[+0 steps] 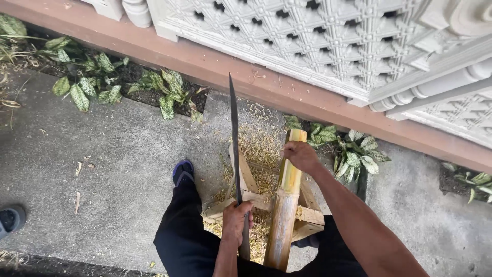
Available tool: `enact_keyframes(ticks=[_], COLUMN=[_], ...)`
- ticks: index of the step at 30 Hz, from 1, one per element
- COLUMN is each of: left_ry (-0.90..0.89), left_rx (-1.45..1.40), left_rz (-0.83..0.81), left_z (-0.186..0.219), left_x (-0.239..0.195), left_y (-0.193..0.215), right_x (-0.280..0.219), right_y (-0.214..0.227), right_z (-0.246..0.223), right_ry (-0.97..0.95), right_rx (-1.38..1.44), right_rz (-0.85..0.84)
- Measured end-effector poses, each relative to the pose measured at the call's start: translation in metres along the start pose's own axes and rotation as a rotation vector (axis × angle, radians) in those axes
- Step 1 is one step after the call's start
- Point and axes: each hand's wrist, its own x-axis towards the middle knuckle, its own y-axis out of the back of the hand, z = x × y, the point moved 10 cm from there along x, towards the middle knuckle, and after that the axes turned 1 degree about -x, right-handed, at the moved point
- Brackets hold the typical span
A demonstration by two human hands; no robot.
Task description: The recorder uses a machete to shave the outer layer and smooth a bamboo pole supported on a wooden stand.
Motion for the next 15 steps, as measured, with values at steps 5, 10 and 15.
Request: enact_keyframes(ticks=[5,10,15], left_ry=[-0.022,-0.005,0.046], left_rx=[-0.071,-0.141,-0.235], left_rz=[-0.042,-0.115,-0.139], left_z=[0.001,-0.003,-0.005], left_x=[0.003,0.009,0.009], left_y=[0.006,0.006,0.003], right_x=[-0.055,-0.091,-0.099], right_y=[0.065,0.089,-0.031], right_z=[-0.005,0.007,0.009], right_ry=[-0.054,-0.129,0.143], right_rx=[0.75,0.705,-0.544], right_rz=[0.054,0.136,-0.152])
